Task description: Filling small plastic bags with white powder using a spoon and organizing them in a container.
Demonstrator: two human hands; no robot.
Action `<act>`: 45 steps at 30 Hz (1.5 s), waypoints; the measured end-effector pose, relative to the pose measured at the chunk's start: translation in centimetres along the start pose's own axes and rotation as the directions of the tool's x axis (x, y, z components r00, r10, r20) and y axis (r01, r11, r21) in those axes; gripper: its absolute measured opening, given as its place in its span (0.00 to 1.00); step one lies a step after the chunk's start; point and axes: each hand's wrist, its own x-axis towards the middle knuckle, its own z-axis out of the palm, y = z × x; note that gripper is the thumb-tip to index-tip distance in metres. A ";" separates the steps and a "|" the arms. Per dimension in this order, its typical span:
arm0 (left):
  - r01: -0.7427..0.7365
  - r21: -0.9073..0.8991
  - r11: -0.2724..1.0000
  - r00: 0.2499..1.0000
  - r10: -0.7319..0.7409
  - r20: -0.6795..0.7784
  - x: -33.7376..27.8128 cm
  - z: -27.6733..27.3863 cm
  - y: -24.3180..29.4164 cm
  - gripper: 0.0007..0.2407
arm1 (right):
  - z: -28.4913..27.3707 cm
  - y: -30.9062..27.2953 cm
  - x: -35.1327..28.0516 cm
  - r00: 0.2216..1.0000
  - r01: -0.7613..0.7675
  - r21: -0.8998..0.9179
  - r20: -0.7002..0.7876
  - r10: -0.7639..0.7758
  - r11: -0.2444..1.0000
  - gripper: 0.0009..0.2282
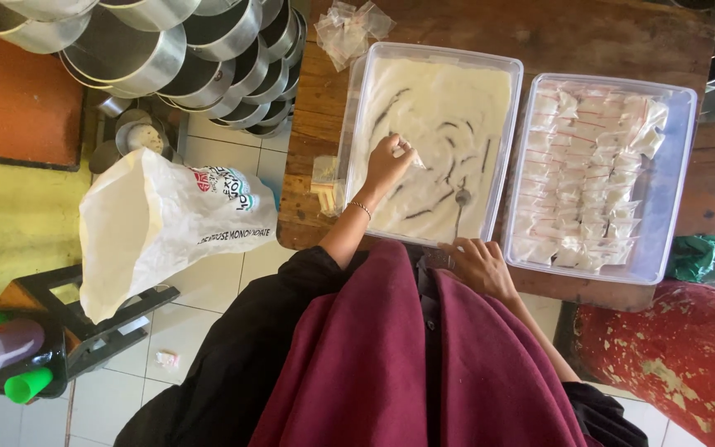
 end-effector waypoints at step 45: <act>-0.085 -0.609 0.788 0.968 0.210 0.136 -4.7 -1.4 5.0 0.07 | -3.0 0.5 17.0 0.643 -0.404 0.858 0.020 0.766 0.317 0.08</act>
